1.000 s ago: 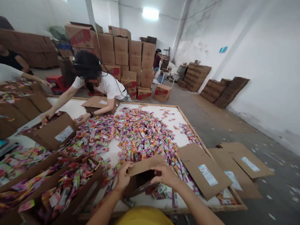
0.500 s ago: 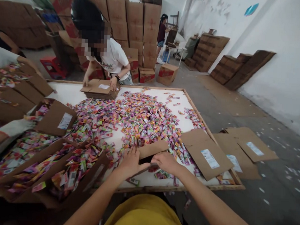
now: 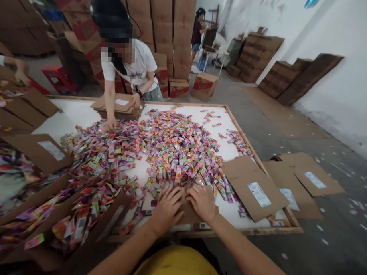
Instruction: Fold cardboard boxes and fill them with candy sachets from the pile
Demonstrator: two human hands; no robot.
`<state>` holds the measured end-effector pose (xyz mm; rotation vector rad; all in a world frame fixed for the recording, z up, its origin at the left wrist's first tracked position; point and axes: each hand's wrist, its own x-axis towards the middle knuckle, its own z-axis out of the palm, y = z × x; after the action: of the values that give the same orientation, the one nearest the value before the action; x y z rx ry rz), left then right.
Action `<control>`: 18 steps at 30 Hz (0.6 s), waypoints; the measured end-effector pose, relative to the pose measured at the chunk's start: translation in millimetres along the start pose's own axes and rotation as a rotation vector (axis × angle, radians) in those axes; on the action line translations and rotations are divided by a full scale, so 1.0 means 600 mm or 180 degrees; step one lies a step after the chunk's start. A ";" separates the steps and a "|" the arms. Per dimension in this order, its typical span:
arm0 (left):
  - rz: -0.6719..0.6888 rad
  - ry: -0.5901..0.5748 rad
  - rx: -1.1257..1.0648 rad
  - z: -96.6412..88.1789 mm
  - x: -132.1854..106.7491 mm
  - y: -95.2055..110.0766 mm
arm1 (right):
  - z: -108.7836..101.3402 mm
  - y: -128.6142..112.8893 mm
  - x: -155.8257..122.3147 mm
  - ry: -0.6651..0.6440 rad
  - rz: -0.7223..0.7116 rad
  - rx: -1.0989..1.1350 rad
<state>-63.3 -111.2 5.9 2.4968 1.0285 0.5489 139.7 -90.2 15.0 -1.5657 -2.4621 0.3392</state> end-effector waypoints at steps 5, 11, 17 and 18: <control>-0.0302 -0.0326 -0.0017 -0.018 0.029 -0.001 | 0.027 0.004 0.019 -0.0107 0.0063 -0.0197; -0.0584 -0.0777 -0.0077 -0.043 0.082 -0.016 | -0.006 0.074 0.039 0.0327 0.0525 0.2054; -0.3597 0.1272 -0.1392 -0.058 -0.010 -0.066 | -0.070 0.374 0.157 0.0667 0.2633 0.2803; -0.4065 0.1652 -0.1752 -0.046 -0.028 -0.077 | -0.072 0.428 0.180 0.0472 0.3011 0.2615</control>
<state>-114.4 -87.4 3.8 0.8842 1.9899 0.8497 328.1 117.0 -15.6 -2.0397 -1.0327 1.1223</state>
